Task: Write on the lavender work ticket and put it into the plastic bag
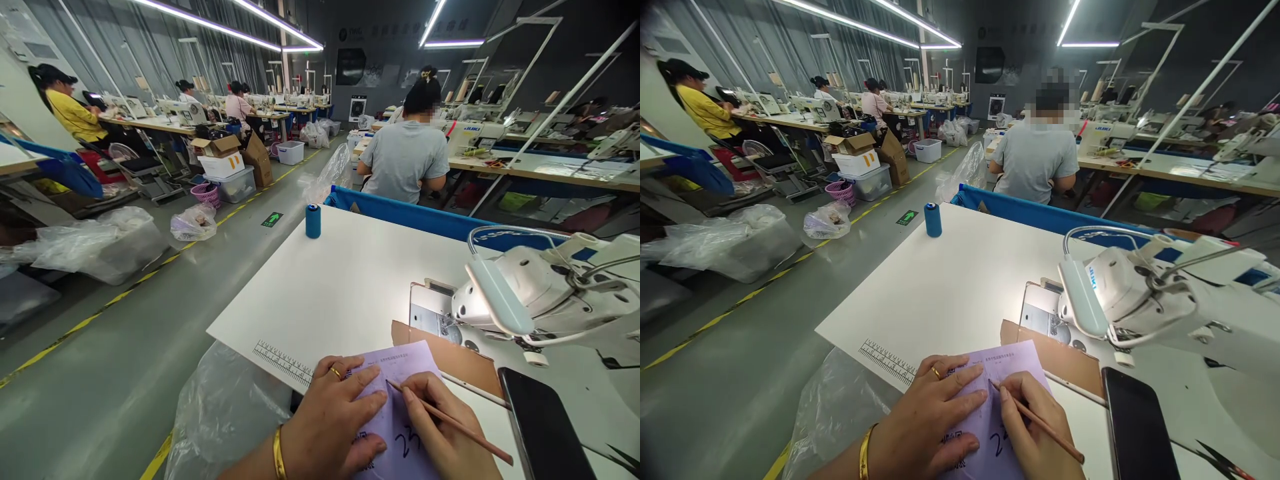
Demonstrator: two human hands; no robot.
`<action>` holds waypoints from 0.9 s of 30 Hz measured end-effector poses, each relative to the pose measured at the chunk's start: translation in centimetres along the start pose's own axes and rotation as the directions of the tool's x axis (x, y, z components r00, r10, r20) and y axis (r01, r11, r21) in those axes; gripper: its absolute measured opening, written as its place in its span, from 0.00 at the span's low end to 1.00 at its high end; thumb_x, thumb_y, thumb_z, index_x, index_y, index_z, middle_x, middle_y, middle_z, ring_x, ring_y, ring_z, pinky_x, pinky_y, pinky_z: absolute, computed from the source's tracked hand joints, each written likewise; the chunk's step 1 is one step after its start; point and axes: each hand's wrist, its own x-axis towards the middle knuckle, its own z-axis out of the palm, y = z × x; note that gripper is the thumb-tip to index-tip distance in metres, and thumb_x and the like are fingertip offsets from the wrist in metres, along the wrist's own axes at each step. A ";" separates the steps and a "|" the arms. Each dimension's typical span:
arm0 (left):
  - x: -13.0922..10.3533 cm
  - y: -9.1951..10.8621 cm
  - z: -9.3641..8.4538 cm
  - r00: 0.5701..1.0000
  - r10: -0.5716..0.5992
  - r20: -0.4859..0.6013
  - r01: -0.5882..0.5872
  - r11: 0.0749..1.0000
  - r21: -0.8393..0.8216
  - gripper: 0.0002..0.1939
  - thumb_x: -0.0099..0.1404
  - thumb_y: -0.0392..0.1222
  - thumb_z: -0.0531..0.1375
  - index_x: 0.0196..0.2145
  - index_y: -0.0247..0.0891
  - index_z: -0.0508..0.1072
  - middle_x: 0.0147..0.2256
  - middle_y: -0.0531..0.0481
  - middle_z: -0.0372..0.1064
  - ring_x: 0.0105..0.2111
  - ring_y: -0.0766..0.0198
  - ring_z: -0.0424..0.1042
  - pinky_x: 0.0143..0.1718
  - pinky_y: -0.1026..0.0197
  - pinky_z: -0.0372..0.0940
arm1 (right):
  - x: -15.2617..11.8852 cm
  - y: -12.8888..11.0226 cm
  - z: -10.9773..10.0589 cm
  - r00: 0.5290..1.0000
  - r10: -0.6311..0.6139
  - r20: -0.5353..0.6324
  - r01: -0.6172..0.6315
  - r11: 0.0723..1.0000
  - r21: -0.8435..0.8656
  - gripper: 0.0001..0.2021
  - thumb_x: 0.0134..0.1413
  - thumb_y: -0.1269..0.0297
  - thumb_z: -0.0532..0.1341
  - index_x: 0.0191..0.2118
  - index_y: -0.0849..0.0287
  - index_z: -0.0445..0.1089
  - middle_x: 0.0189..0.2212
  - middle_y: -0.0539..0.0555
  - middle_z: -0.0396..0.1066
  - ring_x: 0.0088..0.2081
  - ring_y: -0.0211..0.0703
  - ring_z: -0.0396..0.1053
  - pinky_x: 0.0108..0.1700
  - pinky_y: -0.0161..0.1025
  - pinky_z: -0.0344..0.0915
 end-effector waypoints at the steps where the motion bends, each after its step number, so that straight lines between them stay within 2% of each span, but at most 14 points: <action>1: 0.0 0.0 0.0 1.000 -0.003 0.007 0.003 1.000 -0.005 0.25 0.75 0.59 0.62 0.63 0.46 0.71 0.70 0.51 0.65 0.68 0.47 0.62 0.67 0.44 0.54 | 0.0 -0.2 0.1 1.000 0.008 -0.017 -0.008 1.000 -0.009 0.20 0.67 0.40 0.59 0.34 0.52 0.72 0.28 0.48 0.72 0.30 0.44 0.69 0.32 0.38 0.62; 6: 0.0 0.0 0.0 0.999 -0.019 0.041 0.020 1.000 -0.009 0.25 0.77 0.60 0.60 0.64 0.47 0.70 0.71 0.52 0.63 0.69 0.47 0.61 0.67 0.44 0.52 | 0.0 -0.1 0.1 1.000 -0.004 -0.016 0.003 0.999 -0.046 0.21 0.68 0.41 0.57 0.33 0.51 0.70 0.27 0.48 0.71 0.30 0.44 0.68 0.31 0.38 0.60; 11: 0.1 0.0 0.0 0.999 -0.020 0.036 0.020 1.000 -0.012 0.25 0.76 0.60 0.60 0.64 0.48 0.70 0.71 0.53 0.63 0.69 0.47 0.60 0.67 0.44 0.52 | 0.3 0.7 -0.3 0.999 -0.053 0.003 0.053 0.994 -0.099 0.21 0.69 0.41 0.56 0.32 0.52 0.69 0.25 0.48 0.70 0.26 0.43 0.66 0.29 0.37 0.62; 18: 0.0 0.0 0.3 1.000 -0.014 0.019 0.014 1.000 0.003 0.25 0.76 0.60 0.61 0.64 0.48 0.70 0.71 0.52 0.63 0.69 0.46 0.61 0.67 0.43 0.53 | 0.6 1.8 -0.6 0.994 -0.092 0.060 0.100 0.983 -0.151 0.20 0.72 0.44 0.55 0.34 0.52 0.69 0.26 0.48 0.71 0.27 0.42 0.69 0.29 0.36 0.65; 27: 0.0 -0.1 0.5 1.000 -0.006 -0.001 0.006 1.000 0.029 0.25 0.76 0.61 0.61 0.63 0.48 0.70 0.70 0.52 0.64 0.68 0.46 0.62 0.67 0.42 0.55 | 0.4 1.8 -0.5 0.995 -0.100 0.025 0.102 0.983 -0.154 0.21 0.71 0.42 0.55 0.34 0.52 0.68 0.25 0.48 0.70 0.26 0.43 0.68 0.28 0.37 0.63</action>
